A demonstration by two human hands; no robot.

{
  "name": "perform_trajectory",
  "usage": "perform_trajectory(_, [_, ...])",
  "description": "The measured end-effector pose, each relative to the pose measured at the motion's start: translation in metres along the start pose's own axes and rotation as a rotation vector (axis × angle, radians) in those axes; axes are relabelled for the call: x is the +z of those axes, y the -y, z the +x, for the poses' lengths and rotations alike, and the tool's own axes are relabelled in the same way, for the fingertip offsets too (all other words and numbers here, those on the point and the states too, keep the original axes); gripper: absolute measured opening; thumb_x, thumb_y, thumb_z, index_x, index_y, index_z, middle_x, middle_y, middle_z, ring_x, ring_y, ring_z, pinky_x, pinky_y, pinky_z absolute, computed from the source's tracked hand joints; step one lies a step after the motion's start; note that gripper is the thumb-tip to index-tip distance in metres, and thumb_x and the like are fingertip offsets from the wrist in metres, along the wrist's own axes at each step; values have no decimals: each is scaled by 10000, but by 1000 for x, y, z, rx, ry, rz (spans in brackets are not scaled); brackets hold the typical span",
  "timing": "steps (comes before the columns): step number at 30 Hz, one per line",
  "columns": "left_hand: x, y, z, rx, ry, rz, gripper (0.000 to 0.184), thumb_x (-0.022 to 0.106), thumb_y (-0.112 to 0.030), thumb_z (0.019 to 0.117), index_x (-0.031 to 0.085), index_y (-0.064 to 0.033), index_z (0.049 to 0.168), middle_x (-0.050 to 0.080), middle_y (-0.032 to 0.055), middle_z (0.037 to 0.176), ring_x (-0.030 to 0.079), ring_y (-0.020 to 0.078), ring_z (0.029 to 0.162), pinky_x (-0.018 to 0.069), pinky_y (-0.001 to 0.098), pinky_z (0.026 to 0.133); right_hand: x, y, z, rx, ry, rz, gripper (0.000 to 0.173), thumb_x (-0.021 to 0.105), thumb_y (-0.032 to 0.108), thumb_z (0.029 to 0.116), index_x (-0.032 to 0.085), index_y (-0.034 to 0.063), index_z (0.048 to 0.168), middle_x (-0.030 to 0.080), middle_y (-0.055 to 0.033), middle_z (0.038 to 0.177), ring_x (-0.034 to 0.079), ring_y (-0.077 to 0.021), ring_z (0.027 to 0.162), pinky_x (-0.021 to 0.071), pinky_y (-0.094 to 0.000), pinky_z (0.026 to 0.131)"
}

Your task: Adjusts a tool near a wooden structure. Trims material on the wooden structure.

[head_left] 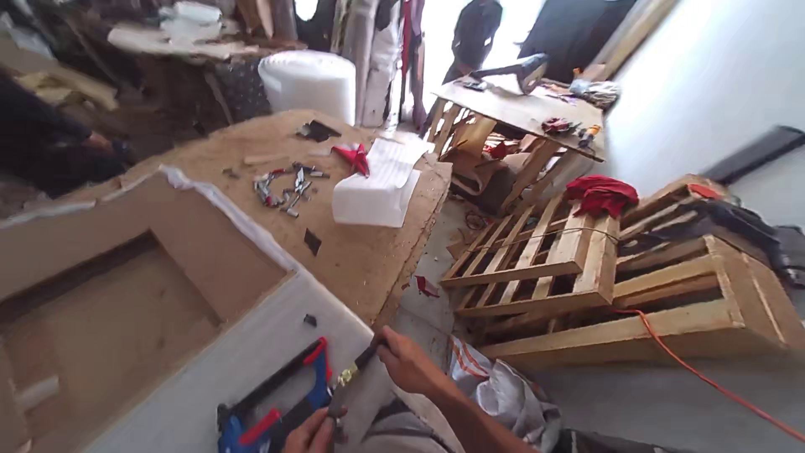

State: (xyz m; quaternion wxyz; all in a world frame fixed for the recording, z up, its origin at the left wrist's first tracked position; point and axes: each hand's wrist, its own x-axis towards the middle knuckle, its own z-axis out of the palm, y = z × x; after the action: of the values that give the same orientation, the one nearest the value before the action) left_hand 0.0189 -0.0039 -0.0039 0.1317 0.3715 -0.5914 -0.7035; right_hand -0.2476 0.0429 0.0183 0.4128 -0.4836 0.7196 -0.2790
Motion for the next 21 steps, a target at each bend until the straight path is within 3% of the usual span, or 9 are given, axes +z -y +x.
perform_trajectory(3, [3,-6,-10,-61,-104,58,326,434,-170,1062,681,-36,1226,755,44,949,685,110,657,596,292,591,17,10,2,-101,127,9,287,454,66,1009,612,21,1245,690,-103,1088,675,-189,974,564,-415,870])
perform_trajectory(6, [-1,-5,-17,-83,-123,94,331,438,-253,1078,695,-110,1229,745,-14,953,672,74,678,589,278,619,35,6,7,-322,206,286,267,452,-21,948,684,-7,1080,676,-76,1087,643,-95,843,564,-277,701])
perform_trajectory(9, [0,3,-24,-59,-117,71,343,431,-280,1088,693,-114,1232,732,-13,942,661,63,691,578,274,636,47,11,9,-227,272,632,271,426,8,915,691,64,935,672,1,983,629,-66,775,546,-244,631])
perform_trajectory(11, [1,8,-26,-60,-111,44,341,426,-293,1092,692,-123,1220,724,-24,939,657,52,700,571,260,638,51,17,9,-75,314,770,277,407,25,934,677,62,986,679,4,919,632,-76,732,553,-253,633])
perform_trajectory(14, [3,10,-27,-73,-115,49,339,425,-307,1096,700,-138,1198,726,-32,924,652,52,686,566,268,631,53,21,11,66,351,934,268,461,22,969,687,30,1112,698,-61,960,677,-147,847,598,-331,773])
perform_trajectory(18, [2,11,-30,-55,-146,40,344,421,-312,1096,699,-143,1205,725,-40,925,654,44,690,566,254,630,59,20,12,39,274,948,207,603,-18,938,698,-8,1122,716,-86,989,679,-124,807,586,-278,701])
perform_trajectory(21, [2,12,-31,-35,-167,28,347,425,-312,1095,702,-137,1210,729,-38,932,662,40,704,570,247,636,60,22,11,8,218,947,262,629,-41,924,660,-36,1184,714,-91,981,689,-128,795,607,-286,712])
